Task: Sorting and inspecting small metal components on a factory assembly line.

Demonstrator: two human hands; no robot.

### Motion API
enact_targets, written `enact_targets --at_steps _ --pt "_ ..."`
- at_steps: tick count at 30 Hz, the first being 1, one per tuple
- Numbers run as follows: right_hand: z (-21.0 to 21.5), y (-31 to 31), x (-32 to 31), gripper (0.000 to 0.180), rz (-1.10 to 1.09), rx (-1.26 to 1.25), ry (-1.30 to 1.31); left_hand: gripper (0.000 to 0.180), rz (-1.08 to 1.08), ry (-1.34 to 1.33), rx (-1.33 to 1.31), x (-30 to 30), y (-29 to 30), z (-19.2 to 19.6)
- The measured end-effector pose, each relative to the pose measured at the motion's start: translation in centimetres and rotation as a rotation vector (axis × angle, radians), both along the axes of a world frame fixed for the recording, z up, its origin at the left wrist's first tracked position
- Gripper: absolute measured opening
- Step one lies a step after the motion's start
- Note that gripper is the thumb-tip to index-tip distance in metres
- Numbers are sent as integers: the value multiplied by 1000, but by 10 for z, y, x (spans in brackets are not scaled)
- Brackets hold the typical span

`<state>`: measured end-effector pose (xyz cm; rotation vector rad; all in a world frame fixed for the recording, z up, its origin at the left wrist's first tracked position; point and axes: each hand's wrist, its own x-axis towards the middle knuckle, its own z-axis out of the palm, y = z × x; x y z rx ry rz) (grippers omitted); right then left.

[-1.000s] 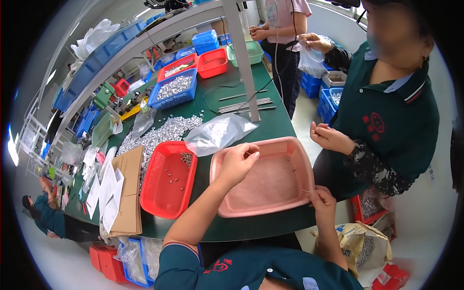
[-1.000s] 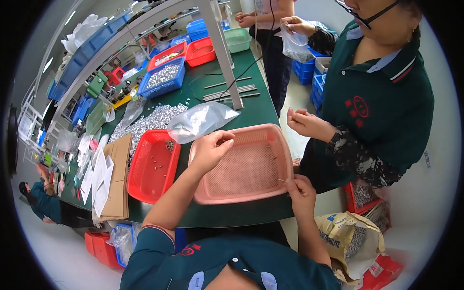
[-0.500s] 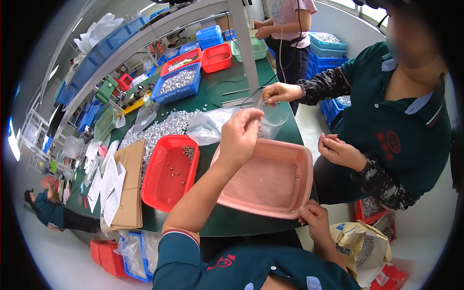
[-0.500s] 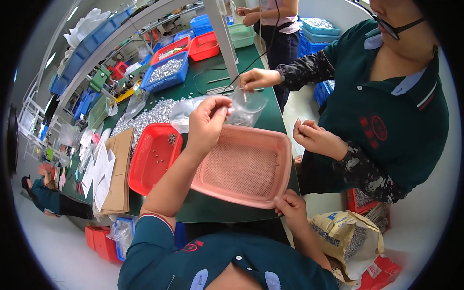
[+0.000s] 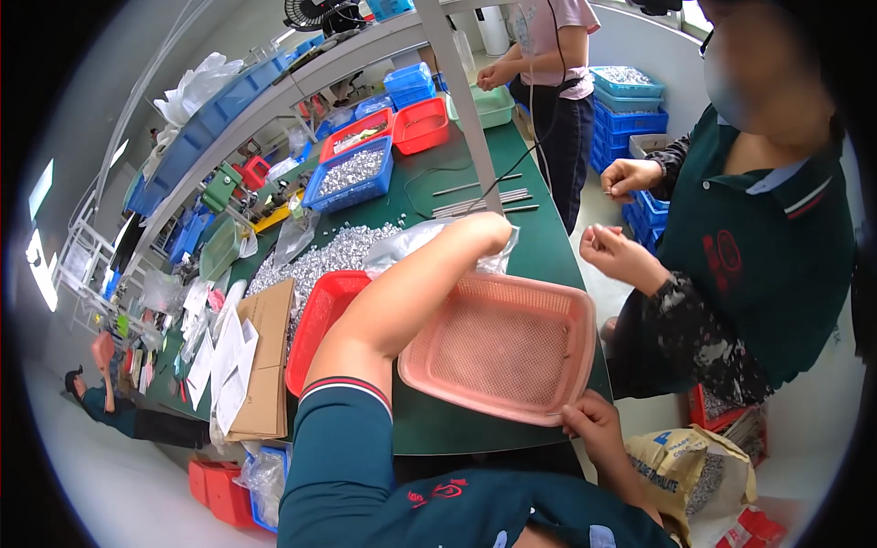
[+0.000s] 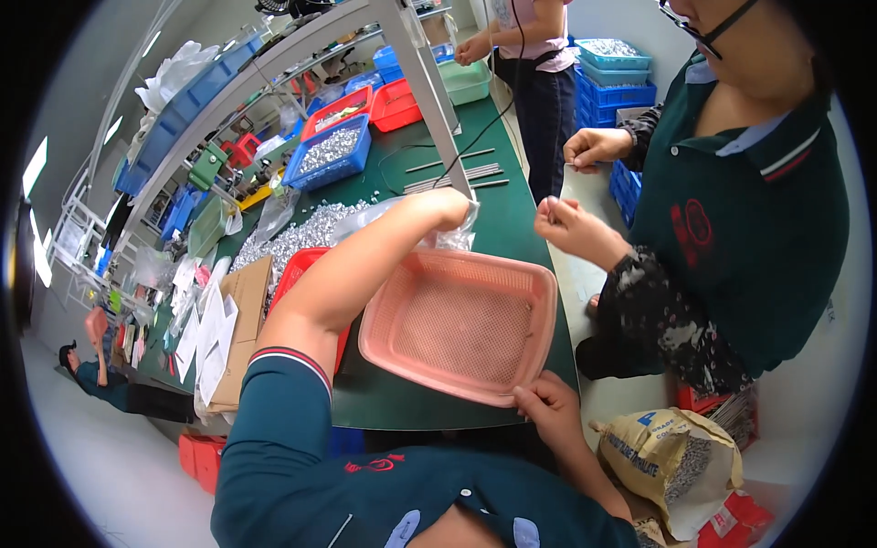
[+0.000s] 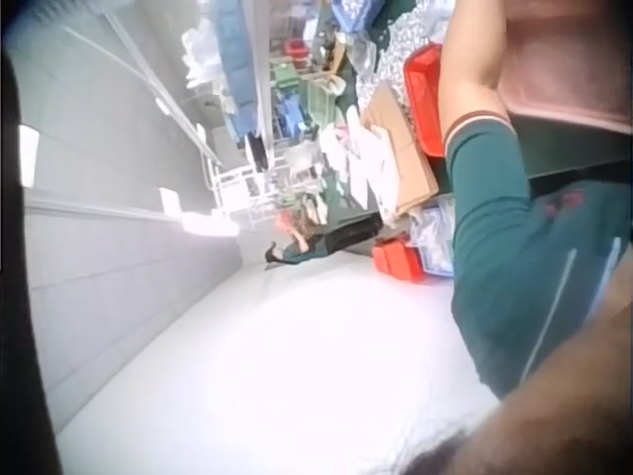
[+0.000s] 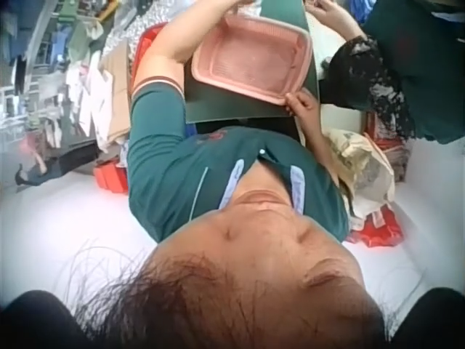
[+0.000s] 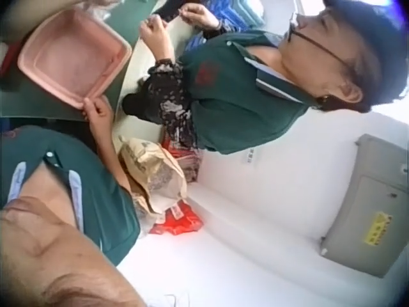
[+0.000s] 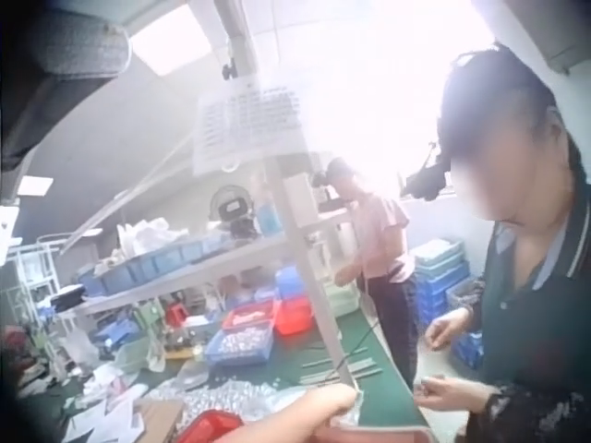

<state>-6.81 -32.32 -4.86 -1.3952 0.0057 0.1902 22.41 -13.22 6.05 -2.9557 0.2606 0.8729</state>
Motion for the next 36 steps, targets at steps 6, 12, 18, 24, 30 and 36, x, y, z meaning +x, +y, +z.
enact_targets --at_steps 6,12,18,24,30,36 --pt "-11 0 -14 18 20 59 -41 37 -146 52 253 -1 13 -56" --pt "-51 -2 -24 17 31 23 -72 82 15 64 74 11 41 -100" --pt "-62 -5 -23 17 63 -1 -116 32 -211 -323 107 -28 52 -105" --pt "-70 -2 -23 15 64 -13 -128 21 -317 -286 -220 -11 68 -131" --pt "-69 4 -20 16 75 -19 -139 33 -150 -350 -60 -20 49 -129" --pt "-56 4 -14 16 27 -6 -165 29 -408 -387 -156 -15 54 -133"
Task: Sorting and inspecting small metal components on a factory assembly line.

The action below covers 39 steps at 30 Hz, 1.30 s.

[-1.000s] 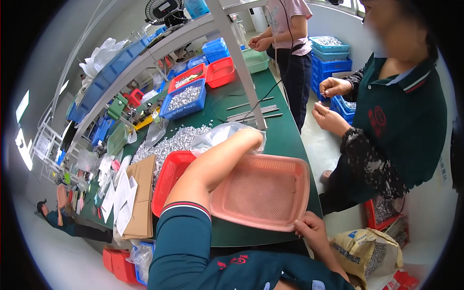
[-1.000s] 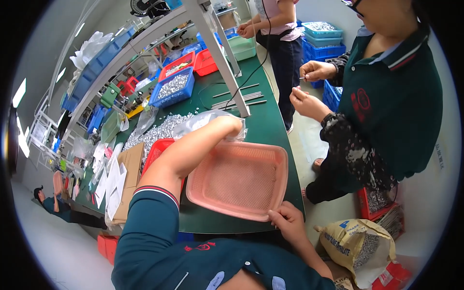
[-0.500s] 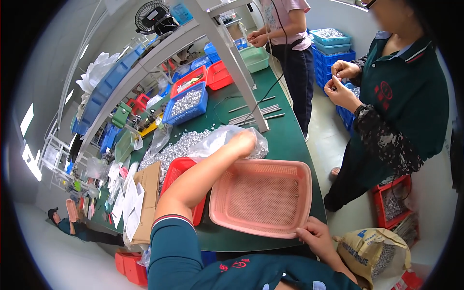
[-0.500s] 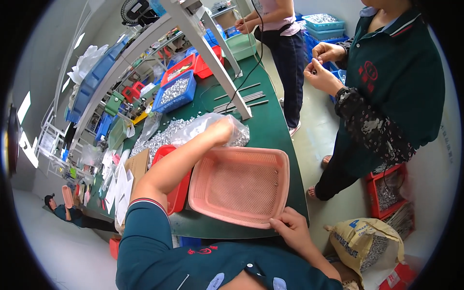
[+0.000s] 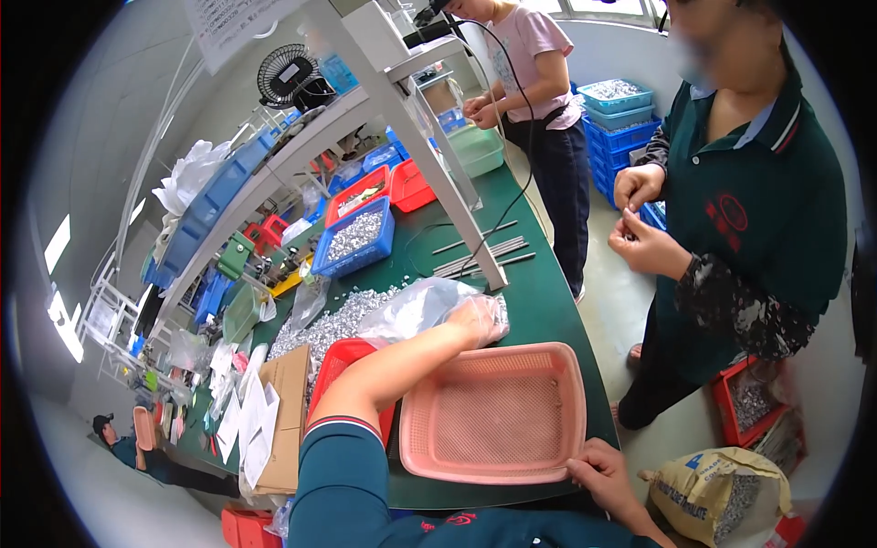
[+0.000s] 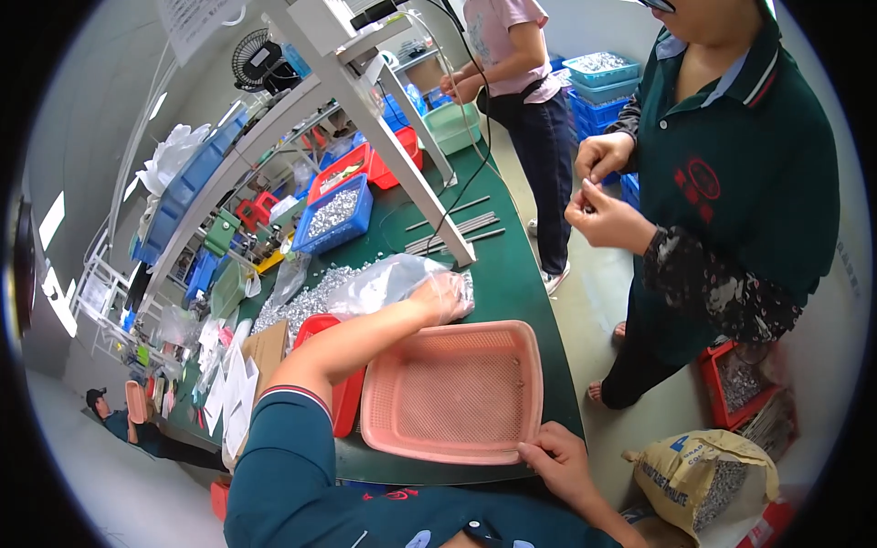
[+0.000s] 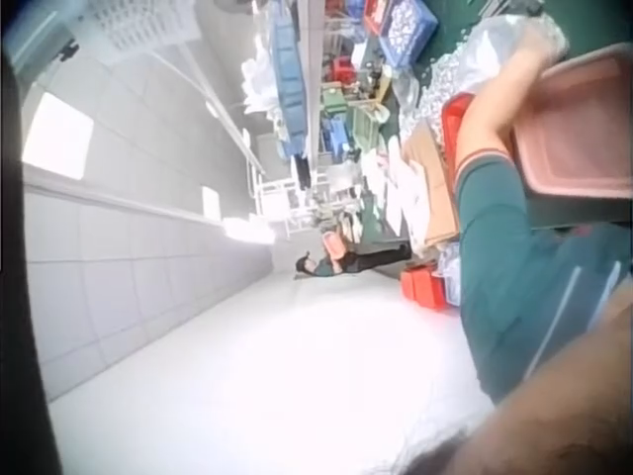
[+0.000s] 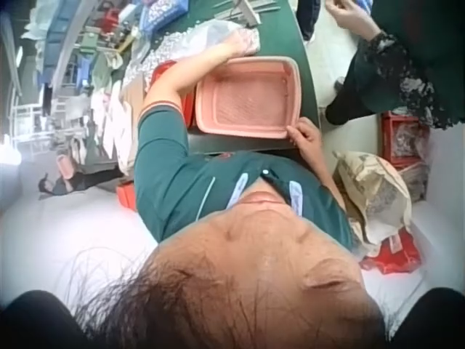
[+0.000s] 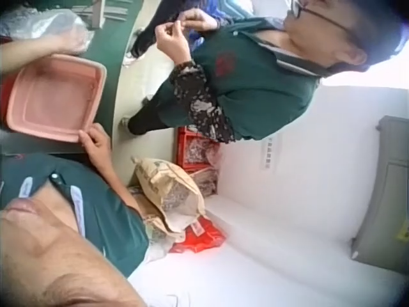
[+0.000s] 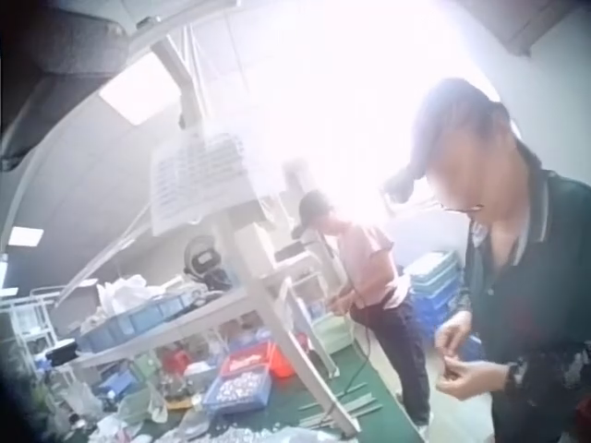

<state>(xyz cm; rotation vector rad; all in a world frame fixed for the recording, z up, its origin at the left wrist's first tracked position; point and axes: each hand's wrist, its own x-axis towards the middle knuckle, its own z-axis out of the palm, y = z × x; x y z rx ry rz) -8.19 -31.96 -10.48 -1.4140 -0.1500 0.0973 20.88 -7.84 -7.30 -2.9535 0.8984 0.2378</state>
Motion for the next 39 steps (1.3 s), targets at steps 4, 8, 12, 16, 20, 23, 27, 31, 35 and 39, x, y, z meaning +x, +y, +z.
enact_targets --at_steps 4,8,12,16,20,23,27,31,35,39 --pt "11 3 10 16 -29 -20 -32 21 -99 -104 -159 15 9 -15" --pt "31 8 13 17 -62 -18 -19 17 40 -118 -172 29 11 -6" --pt "33 3 17 15 -77 -110 -4 22 28 78 18 57 22 8" --pt "50 3 19 15 -31 -86 6 16 -288 154 -12 108 84 10" --pt "48 -5 17 16 -94 -101 52 5 773 732 -783 79 12 46" --pt "54 -5 17 15 -94 -99 52 8 973 875 -1019 91 25 41" --pt "55 -4 15 12 -110 -92 43 17 1094 890 -1176 101 35 27" --pt "57 0 16 10 -74 -82 3 14 919 529 -728 103 65 25" --pt "52 -5 14 11 -131 -86 35 14 921 870 -921 57 8 99" --pt "52 -1 15 14 -152 -15 83 6 1098 1119 -1404 38 26 113"
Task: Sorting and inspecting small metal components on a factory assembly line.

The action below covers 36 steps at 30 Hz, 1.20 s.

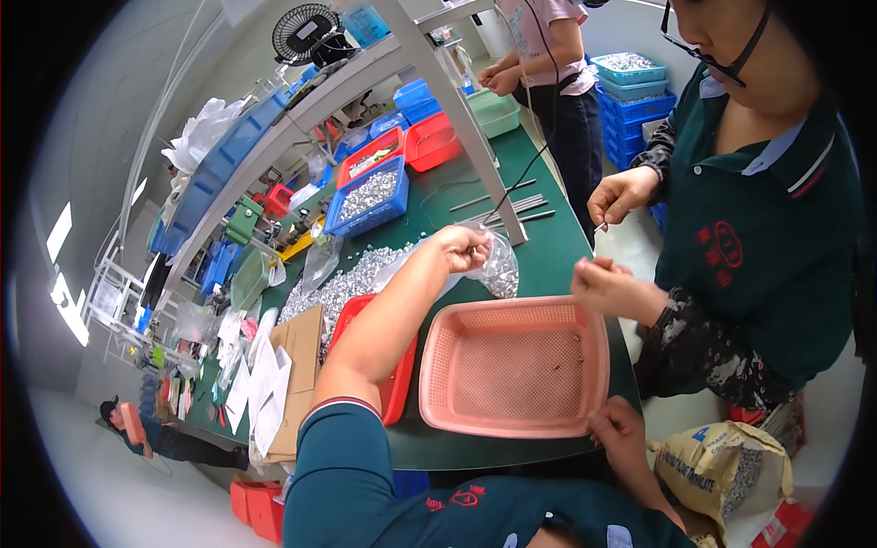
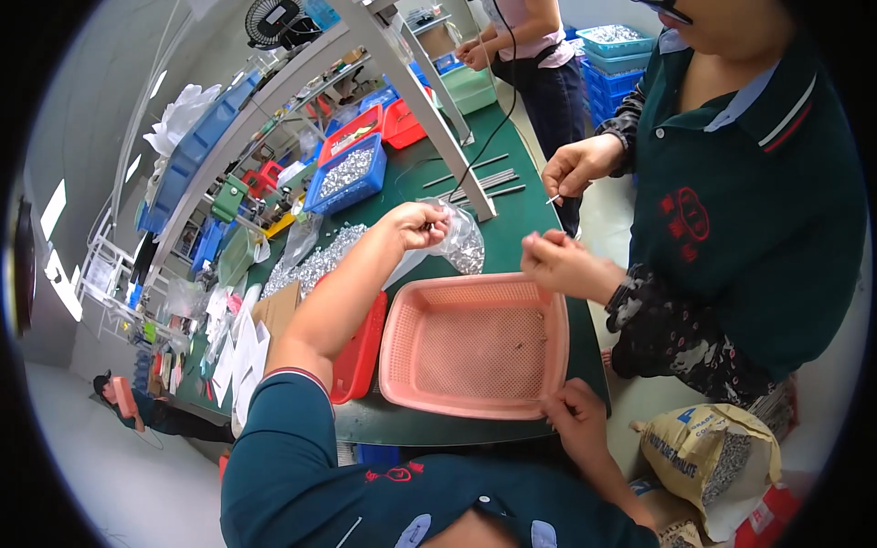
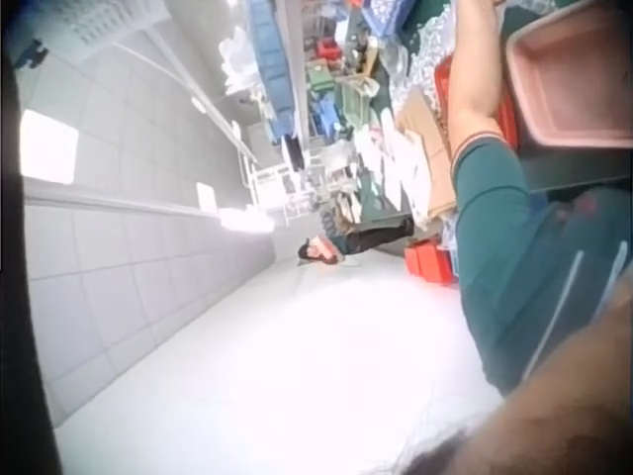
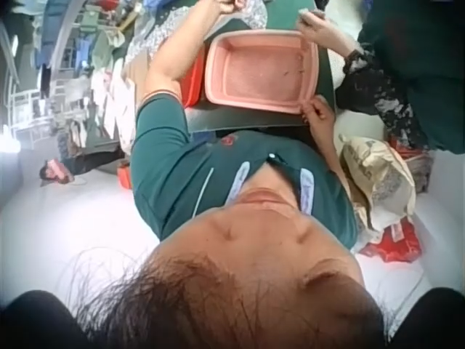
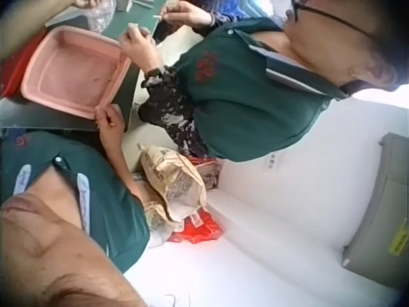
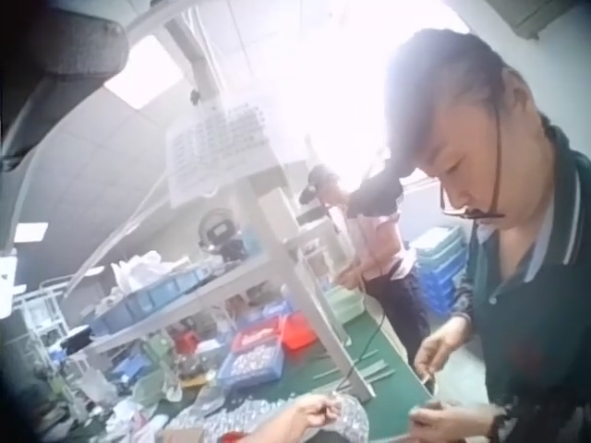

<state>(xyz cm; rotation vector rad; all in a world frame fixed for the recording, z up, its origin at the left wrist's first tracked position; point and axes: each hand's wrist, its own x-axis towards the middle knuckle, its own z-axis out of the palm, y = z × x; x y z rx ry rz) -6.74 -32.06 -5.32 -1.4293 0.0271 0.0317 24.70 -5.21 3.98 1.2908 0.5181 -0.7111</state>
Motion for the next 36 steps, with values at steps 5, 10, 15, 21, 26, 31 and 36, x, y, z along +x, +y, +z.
enact_targets --at_steps 5,10,15,21,26,31,36 --pt "5 3 6 15 3 -15 18 14 297 12 -519 -48 25 -2" --pt "11 -1 10 17 36 -6 29 18 449 36 -730 -98 51 -31" --pt "10 0 11 17 22 -58 36 16 594 -35 -755 -119 61 -34" --pt "20 -3 1 10 -231 -304 -168 18 540 -14 -921 -169 38 -28" --pt "65 20 -6 6 -225 -373 -313 15 405 -21 -995 -224 21 -36" --pt "78 78 18 11 52 -369 -429 21 302 -124 -835 -255 6 -43" --pt "65 107 36 14 110 -425 -494 25 331 -157 -726 -277 -2 -37"
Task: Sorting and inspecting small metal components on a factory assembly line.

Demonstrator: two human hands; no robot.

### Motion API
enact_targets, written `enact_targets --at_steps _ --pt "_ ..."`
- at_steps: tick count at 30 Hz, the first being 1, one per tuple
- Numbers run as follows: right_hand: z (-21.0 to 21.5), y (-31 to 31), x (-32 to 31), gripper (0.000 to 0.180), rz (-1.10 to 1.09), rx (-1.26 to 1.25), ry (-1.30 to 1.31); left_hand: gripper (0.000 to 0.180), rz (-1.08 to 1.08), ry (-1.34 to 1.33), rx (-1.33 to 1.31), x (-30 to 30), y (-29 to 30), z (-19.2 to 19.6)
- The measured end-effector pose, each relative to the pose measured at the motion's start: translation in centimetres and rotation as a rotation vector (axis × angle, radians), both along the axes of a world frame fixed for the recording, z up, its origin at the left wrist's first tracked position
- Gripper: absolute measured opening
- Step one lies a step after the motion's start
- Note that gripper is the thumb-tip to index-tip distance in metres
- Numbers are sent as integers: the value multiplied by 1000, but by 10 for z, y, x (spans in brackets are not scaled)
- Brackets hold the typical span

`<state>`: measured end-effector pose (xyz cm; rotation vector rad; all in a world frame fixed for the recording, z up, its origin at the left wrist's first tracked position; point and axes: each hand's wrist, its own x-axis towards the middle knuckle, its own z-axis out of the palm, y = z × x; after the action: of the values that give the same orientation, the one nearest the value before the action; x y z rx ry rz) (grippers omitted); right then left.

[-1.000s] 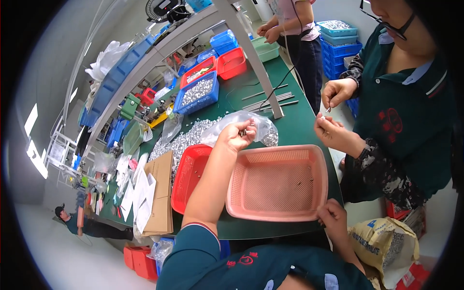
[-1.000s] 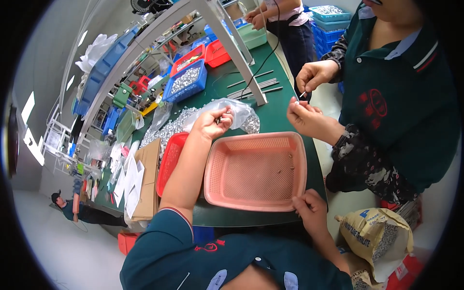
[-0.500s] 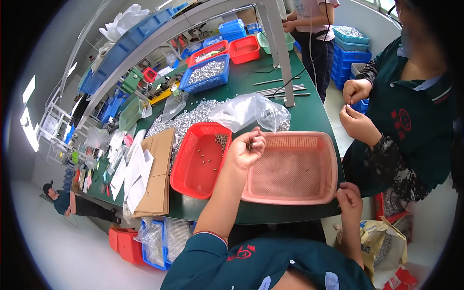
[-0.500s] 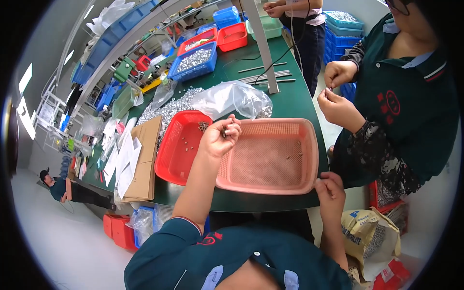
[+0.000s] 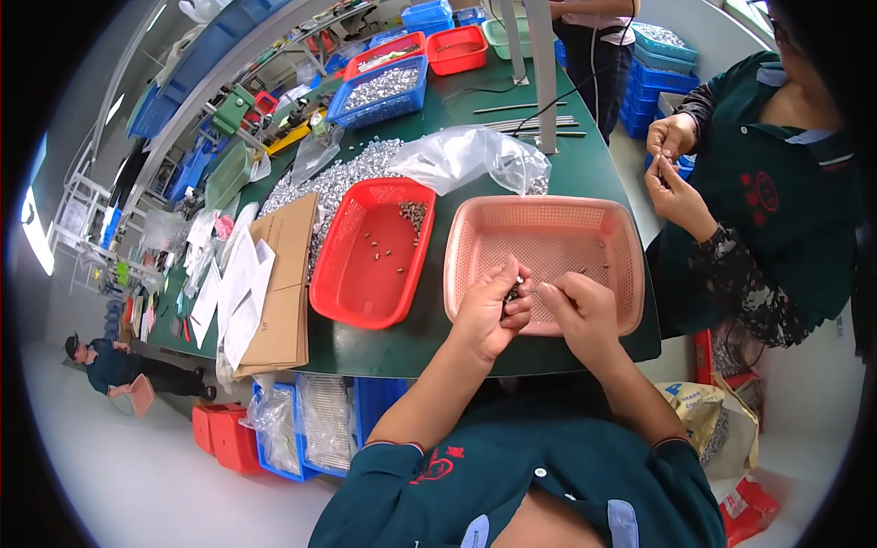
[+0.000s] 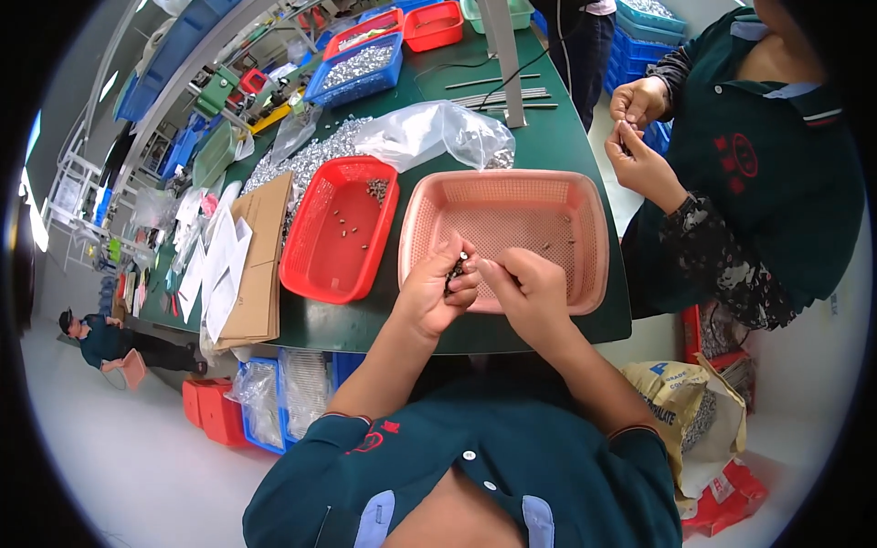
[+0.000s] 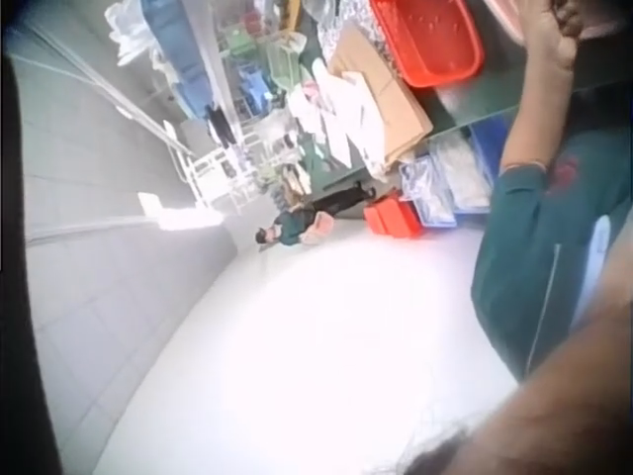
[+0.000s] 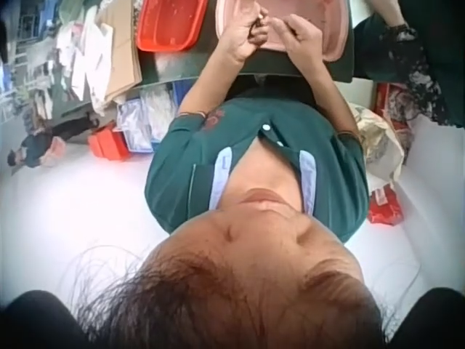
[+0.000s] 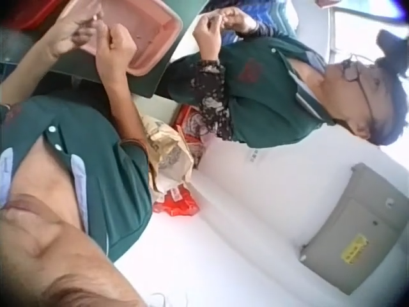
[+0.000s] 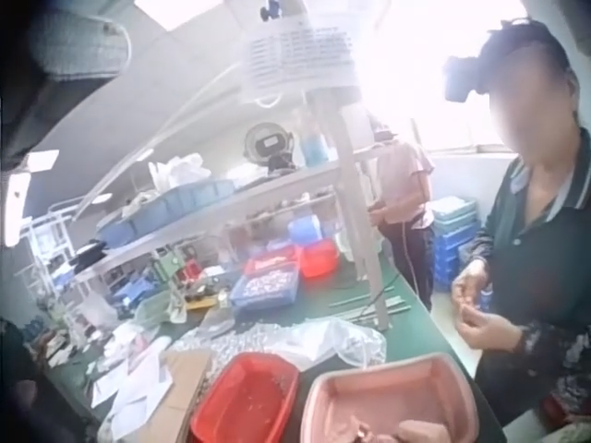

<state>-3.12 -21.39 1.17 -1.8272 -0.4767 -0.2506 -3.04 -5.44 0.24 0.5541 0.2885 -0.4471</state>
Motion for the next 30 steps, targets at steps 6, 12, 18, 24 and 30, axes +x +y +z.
enact_targets --at_steps 6,12,18,24,30 --pt "-6 8 -1 19 24 138 133 24 37 -73 97 -11 0 -1" --pt "-5 2 1 19 15 153 163 22 29 -69 133 -12 -2 3" --pt "8 1 5 20 -66 -156 -305 21 77 -139 327 -10 -8 6" --pt "-2 0 8 24 -89 -113 -265 19 77 -170 406 -4 -10 6" --pt "-18 -4 24 21 120 361 485 20 59 -125 407 7 -7 5"
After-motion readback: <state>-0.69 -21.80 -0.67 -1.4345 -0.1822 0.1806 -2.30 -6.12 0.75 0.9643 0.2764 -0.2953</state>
